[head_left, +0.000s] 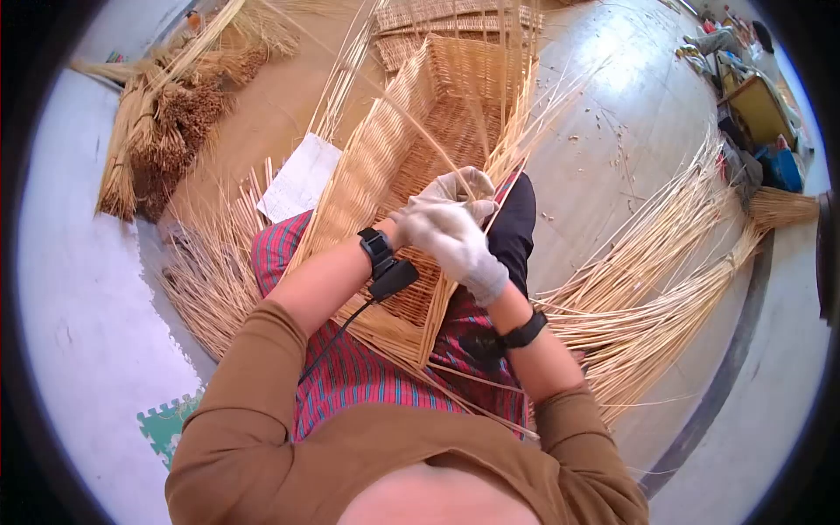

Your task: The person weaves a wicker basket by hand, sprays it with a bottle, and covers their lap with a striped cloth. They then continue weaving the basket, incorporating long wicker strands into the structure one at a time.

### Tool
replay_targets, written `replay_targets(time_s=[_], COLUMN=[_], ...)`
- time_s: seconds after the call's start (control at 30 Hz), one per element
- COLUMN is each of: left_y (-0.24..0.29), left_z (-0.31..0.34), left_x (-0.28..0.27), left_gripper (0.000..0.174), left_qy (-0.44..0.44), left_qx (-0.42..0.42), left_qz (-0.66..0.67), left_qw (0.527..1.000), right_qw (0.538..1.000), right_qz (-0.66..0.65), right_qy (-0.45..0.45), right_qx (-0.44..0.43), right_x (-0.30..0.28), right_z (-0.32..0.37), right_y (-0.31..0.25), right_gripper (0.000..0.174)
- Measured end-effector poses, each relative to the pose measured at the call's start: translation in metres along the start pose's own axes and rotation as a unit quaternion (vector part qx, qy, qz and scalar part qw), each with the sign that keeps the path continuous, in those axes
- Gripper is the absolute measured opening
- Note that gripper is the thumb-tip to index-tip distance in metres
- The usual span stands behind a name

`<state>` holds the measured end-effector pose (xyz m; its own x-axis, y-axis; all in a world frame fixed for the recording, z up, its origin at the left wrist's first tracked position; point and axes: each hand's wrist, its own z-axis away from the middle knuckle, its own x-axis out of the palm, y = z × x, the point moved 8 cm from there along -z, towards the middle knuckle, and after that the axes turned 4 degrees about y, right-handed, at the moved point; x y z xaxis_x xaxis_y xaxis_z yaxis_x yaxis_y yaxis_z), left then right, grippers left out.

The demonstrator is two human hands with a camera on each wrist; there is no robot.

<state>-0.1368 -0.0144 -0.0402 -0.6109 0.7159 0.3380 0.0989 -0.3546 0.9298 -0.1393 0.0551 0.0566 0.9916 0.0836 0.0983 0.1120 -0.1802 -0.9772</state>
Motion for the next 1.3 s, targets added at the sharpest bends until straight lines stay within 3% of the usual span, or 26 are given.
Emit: replay_targets(time_s=[0.03, 0.1, 0.17, 0.2, 0.23, 0.3, 0.43, 0.5, 0.53, 0.57, 0.6, 0.63, 0.67, 0.73, 0.77, 0.83, 0.87, 0.9, 0.93, 1.03, 1.07, 1.1, 1.13, 1.17, 1.2, 1.3], left_y=[0.006, 0.009, 0.004, -0.020, -0.010, -0.019, -0.017, 0.032, 0.040, 0.043, 0.048, 0.051, 0.048, 0.048, 0.052, 0.059, 0.046, 0.034, 0.035, 0.054, 0.044, 0.040, 0.038, 0.036, 0.037, 0.035], left_z=[0.006, 0.001, -0.006, -0.014, -0.012, -0.027, -0.023, -0.013, -0.016, -0.015, -0.012, -0.012, -0.015, -0.016, -0.016, -0.018, -0.022, -0.026, -0.030, -0.023, -0.027, -0.029, -0.031, -0.033, -0.033, -0.037], left_x=[0.006, 0.002, -0.001, -0.028, -0.026, -0.035, -0.034, -0.009, -0.006, -0.002, 0.002, 0.005, 0.005, 0.003, 0.000, -0.005, -0.017, -0.028, -0.033, -0.007, -0.010, -0.012, -0.013, -0.014, -0.014, -0.019], left_gripper=[0.038, 0.042, 0.048, 0.054, 0.056, 0.053, 0.055, 0.058, 0.053, 0.053, 0.050, 0.047, 0.046, 0.047, 0.047, 0.042, 0.041, 0.042, 0.051, 0.050, 0.041, 0.041, 0.035, 0.030, 0.027, 0.030], left_qy=[0.017, -0.022, -0.147, -0.157, -0.152, -0.086, -0.122, -0.083, -0.071, -0.071, -0.053, -0.040, -0.047, -0.025, 0.008, 0.047, 0.080, 0.110, 0.110, 0.064, 0.046, 0.044, 0.044, 0.043, 0.069, 0.062], left_qx=[-0.008, 0.048, -0.014, 0.107, 0.118, -0.034, -0.138, -0.078, -0.065, -0.068, -0.038, -0.009, 0.020, 0.005, -0.001, -0.010, -0.026, -0.044, -0.011, -0.013, -0.031, -0.034, -0.044, -0.053, -0.082, -0.056], left_qz=[-0.030, -0.029, 0.097, -0.018, -0.487, -0.195, -0.079, -0.160, -0.240, -0.241, -0.235, -0.229, -0.246, -0.269, -0.293, -0.318, -0.246, -0.174, -0.233, -0.169, -0.143, -0.144, -0.129, -0.114, -0.132, -0.144], left_qw=[0.999, 0.998, 0.984, 0.982, 0.852, 0.976, 0.980, 0.980, 0.966, 0.965, 0.970, 0.973, 0.968, 0.963, 0.956, 0.947, 0.965, 0.978, 0.966, 0.983, 0.988, 0.988, 0.990, 0.991, 0.986, 0.986], right_qw=[0.990, 0.979, 0.910, 0.854, 0.858, 0.852, 0.884, 0.880, 0.911, 0.896, 0.891, 0.889, 0.951, 0.980, 0.981, 0.958, 0.962, 0.936, 0.951, 0.950, 0.946, 0.945, 0.874, 0.714, 0.709, 0.687], right_qz=[0.069, 0.197, 0.331, 0.375, 0.340, 0.302, 0.189, 0.456, 0.398, 0.413, 0.397, 0.438, 0.288, 0.070, 0.069, 0.122, 0.053, -0.266, -0.060, 0.044, 0.180, 0.178, 0.457, 0.690, 0.690, 0.705], right_qy=[-0.107, 0.006, 0.197, 0.273, 0.304, 0.381, 0.426, 0.131, 0.011, -0.113, -0.202, -0.128, -0.113, 0.044, 0.043, 0.188, 0.227, 0.208, 0.305, 0.296, 0.261, 0.264, 0.163, 0.046, 0.041, 0.141], right_qx=[0.053, -0.053, -0.153, -0.237, -0.235, -0.195, -0.042, -0.006, 0.110, 0.119, 0.094, 0.044, -0.008, -0.181, -0.177, -0.180, -0.140, -0.095, 0.013, -0.091, -0.071, -0.069, 0.021, 0.109, 0.140, 0.106], right_x=[0.018, 0.004, -0.022, -0.036, -0.053, -0.079, -0.110, -0.106, -0.110, -0.118, -0.133, -0.155, -0.170, -0.158, -0.161, -0.199, -0.233, -0.273, -0.319, -0.258, -0.244, -0.245, -0.237, -0.237, -0.235, -0.232], right_z=[-0.009, -0.017, -0.008, 0.004, 0.010, 0.013, 0.003, -0.029, -0.037, -0.049, -0.062, -0.085, -0.110, -0.117, -0.112, -0.098, -0.095, -0.103, -0.088, -0.086, -0.089, -0.092, -0.108, -0.117, -0.119, -0.113], right_y=[0.019, 0.009, -0.039, -0.048, -0.035, -0.019, -0.006, 0.002, -0.006, -0.013, -0.002, -0.021, -0.037, -0.135, -0.123, -0.078, -0.022, 0.064, 0.132, 0.046, 0.023, 0.015, 0.022, 0.035, 0.039, 0.015], right_gripper=[0.024, 0.019, 0.017, 0.022, 0.035, 0.052, 0.069, 0.083, 0.089, 0.087, 0.079, 0.066, 0.049, 0.025, 0.025, 0.010, 0.012, 0.016, 0.024, 0.016, 0.019, 0.019, 0.027, 0.036, 0.049, 0.043])
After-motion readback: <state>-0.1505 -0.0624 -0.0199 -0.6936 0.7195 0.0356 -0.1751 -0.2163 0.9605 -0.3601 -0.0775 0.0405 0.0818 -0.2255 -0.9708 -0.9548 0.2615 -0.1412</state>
